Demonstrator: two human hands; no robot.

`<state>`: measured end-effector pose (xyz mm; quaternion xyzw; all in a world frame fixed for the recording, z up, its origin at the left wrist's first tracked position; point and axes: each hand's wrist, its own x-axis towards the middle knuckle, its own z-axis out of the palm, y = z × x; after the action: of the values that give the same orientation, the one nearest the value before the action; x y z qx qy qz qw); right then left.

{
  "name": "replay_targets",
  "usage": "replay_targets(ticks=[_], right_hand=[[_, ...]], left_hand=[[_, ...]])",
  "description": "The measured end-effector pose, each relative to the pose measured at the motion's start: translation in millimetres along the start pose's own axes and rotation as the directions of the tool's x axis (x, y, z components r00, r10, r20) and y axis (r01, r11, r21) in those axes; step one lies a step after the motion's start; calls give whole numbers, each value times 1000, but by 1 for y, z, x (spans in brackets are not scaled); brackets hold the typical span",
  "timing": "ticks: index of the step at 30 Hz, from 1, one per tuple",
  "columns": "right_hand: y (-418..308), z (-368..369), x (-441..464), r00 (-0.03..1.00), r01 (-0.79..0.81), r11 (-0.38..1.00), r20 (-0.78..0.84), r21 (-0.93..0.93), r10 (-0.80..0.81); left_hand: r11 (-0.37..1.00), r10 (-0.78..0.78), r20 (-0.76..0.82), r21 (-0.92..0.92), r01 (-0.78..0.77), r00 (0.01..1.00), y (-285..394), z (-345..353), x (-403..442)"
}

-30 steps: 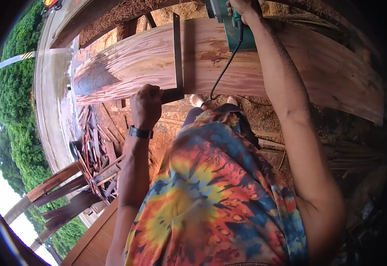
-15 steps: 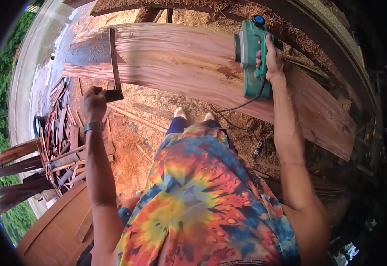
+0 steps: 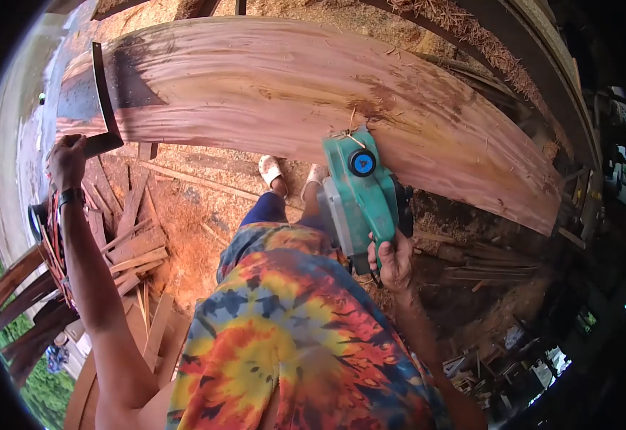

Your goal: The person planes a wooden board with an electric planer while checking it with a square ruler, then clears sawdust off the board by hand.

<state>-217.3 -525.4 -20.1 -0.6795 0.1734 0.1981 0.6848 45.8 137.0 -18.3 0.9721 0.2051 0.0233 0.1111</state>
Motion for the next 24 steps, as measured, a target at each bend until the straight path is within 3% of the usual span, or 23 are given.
replay_targets(ticks=[8,15,24], right_hand=[[2,28,7,997,-25,997,-74,76,31],[-27,42,55,998,7,1000,-62,-12,-8],[-106,96,196,964,262,956,-7,-130,-265]], left_hand=[[999,47,93,-20,-46,995,-29,2,18],[990,69,64,122,-76,996,24,-11,-9],[993,34,60,110,-41,998,21,-2,-3]])
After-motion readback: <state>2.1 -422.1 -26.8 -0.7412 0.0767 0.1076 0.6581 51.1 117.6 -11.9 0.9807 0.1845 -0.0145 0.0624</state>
